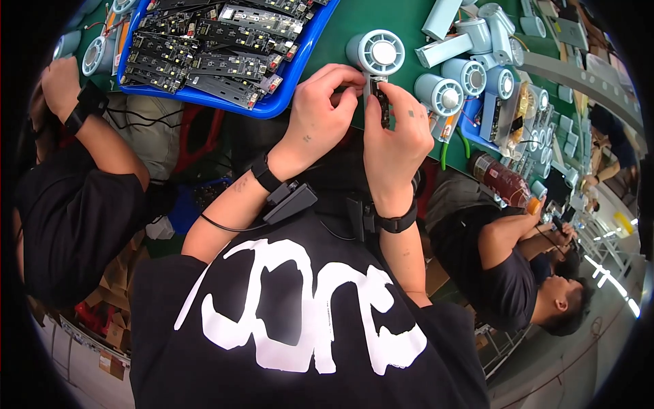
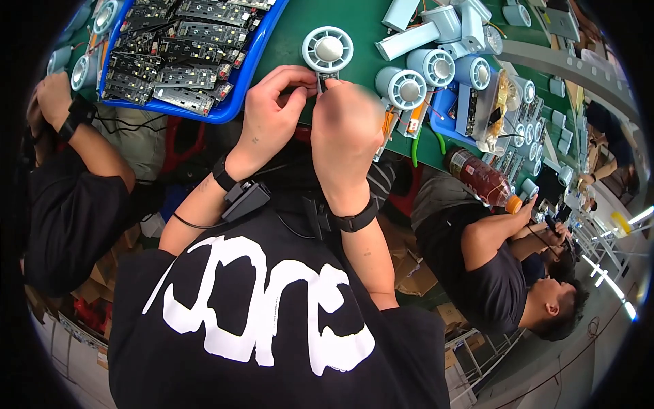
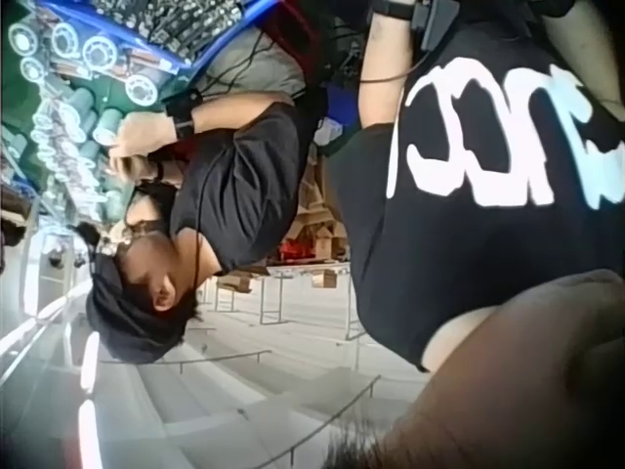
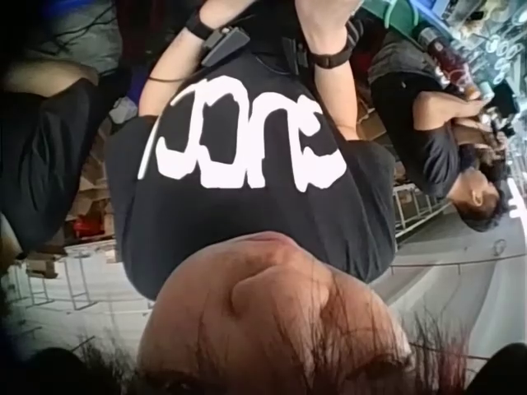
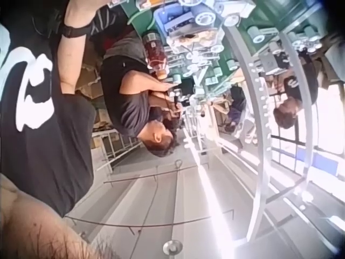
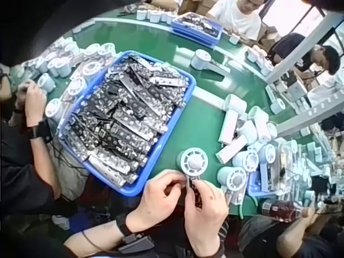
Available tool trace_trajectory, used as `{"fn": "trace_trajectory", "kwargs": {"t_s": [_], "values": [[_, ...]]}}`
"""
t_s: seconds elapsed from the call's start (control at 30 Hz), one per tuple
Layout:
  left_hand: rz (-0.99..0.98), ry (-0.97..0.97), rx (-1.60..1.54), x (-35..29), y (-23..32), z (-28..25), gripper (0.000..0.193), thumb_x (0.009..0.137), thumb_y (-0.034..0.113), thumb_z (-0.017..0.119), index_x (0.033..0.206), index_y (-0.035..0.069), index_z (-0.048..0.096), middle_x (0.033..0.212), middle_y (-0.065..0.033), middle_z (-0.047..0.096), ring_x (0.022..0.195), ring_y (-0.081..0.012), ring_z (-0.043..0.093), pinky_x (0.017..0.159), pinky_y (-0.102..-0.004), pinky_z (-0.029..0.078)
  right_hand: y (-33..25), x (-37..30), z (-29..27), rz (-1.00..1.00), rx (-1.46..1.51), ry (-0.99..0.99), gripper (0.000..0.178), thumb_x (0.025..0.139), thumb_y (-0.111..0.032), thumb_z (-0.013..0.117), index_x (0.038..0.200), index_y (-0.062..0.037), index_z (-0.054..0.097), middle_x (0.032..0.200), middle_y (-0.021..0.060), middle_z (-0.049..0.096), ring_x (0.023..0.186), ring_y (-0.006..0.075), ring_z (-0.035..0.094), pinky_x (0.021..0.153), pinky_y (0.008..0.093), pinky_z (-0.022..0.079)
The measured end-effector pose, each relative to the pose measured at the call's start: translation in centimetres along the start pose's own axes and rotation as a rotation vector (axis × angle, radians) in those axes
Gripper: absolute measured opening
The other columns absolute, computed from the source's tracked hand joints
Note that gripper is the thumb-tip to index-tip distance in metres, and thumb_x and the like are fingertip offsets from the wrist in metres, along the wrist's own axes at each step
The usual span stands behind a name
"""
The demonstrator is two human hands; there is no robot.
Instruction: The person picks up a circuit board and a wire connector, joins the connector to the board, and places the board onto a fan housing. They then pick up a second wire connector, join it to the board, press the board into the housing, and set the assembly aside.
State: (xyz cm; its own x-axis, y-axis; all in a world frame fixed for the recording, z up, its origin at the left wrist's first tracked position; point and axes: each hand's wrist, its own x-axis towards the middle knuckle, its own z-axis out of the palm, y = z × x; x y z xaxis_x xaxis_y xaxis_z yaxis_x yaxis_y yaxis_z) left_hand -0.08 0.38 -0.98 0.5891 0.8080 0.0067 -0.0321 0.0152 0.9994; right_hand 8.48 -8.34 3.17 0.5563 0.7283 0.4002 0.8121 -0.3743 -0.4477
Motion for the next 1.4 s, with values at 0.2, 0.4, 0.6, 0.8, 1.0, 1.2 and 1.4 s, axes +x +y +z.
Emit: {"fn": "trace_trajectory", "kwargs": {"t_s": [0.2, 0.4, 0.6, 0.8, 1.0, 1.2, 1.4], "values": [[0.049, 0.011, 0.017, 0.0, -0.2, 0.0, 0.013, 0.089, -0.005, 0.061, 0.099, -0.006, 0.068, 0.099, -0.0152, 0.070, 0.080, -0.0236, 0.072, 0.067, -0.0300, 0.058, -0.1, 0.2, 0.0, 0.054, 0.025, 0.010, 0.021, 0.080, -0.001, 0.077, 0.101, -0.0046, 0.073, 0.098, 0.0090, 0.074, 0.078, 0.0208, 0.068, 0.066, 0.0308, 0.055], [-0.013, -0.043, 0.046, 0.1, 0.1, -0.4, 0.016, 0.091, -0.006, 0.058, 0.103, -0.006, 0.068, 0.105, -0.0140, 0.070, 0.088, -0.0220, 0.072, 0.075, -0.0295, 0.059, 0.3, 0.1, 0.7, 0.078, 0.049, 0.021, 0.021, 0.080, 0.001, 0.077, 0.101, -0.0041, 0.074, 0.099, 0.0092, 0.073, 0.078, 0.0191, 0.068, 0.065, 0.0296, 0.055], [-0.040, -0.089, 0.080, 0.0, 0.1, -0.7, 0.018, 0.092, -0.007, 0.057, 0.106, -0.007, 0.068, 0.109, -0.0137, 0.070, 0.094, -0.0216, 0.073, 0.080, -0.0291, 0.061, 0.8, -0.1, 0.7, 0.072, 0.088, 0.024, 0.022, 0.080, 0.001, 0.078, 0.101, -0.0039, 0.075, 0.105, 0.0098, 0.073, 0.080, 0.0192, 0.068, 0.065, 0.0293, 0.054], [-0.008, -0.094, 0.090, -0.1, 0.0, -0.6, 0.018, 0.092, -0.007, 0.057, 0.106, -0.006, 0.068, 0.107, -0.0136, 0.070, 0.092, -0.0212, 0.073, 0.077, -0.0295, 0.060, 1.2, -0.1, 0.5, 0.070, 0.095, -0.022, 0.022, 0.081, 0.001, 0.078, 0.103, -0.0038, 0.075, 0.109, 0.0101, 0.072, 0.085, 0.0201, 0.068, 0.069, 0.0293, 0.055], [0.028, -0.093, 0.104, -0.1, -0.1, -0.7, 0.018, 0.091, -0.007, 0.058, 0.106, -0.005, 0.069, 0.105, -0.0131, 0.071, 0.091, -0.0212, 0.073, 0.074, -0.0294, 0.060, 1.9, -0.6, 1.6, 0.131, 0.245, 0.034, 0.022, 0.082, 0.002, 0.077, 0.103, -0.0053, 0.074, 0.111, 0.0109, 0.072, 0.093, 0.0257, 0.068, 0.074, 0.0340, 0.055], [0.057, -0.095, 0.132, -0.1, 0.0, -0.5, 0.018, 0.091, -0.007, 0.058, 0.105, -0.004, 0.069, 0.105, -0.0132, 0.071, 0.091, -0.0218, 0.073, 0.075, -0.0294, 0.060, 2.8, -0.8, 1.3, 0.022, 0.147, -0.030, 0.025, 0.086, 0.002, 0.075, 0.110, -0.0025, 0.071, 0.119, 0.0140, 0.071, 0.100, 0.0239, 0.070, 0.079, 0.0311, 0.055], [0.050, -0.105, 0.156, -0.2, -0.1, -0.4, 0.017, 0.091, -0.007, 0.058, 0.104, -0.005, 0.069, 0.105, -0.0138, 0.070, 0.091, -0.0222, 0.073, 0.076, -0.0297, 0.060, 2.2, -0.5, 2.1, 0.076, 0.146, -0.080, 0.028, 0.093, -0.002, 0.066, 0.120, 0.0017, 0.064, 0.113, 0.0178, 0.070, 0.097, 0.0327, 0.065, 0.082, 0.0384, 0.052]]}}
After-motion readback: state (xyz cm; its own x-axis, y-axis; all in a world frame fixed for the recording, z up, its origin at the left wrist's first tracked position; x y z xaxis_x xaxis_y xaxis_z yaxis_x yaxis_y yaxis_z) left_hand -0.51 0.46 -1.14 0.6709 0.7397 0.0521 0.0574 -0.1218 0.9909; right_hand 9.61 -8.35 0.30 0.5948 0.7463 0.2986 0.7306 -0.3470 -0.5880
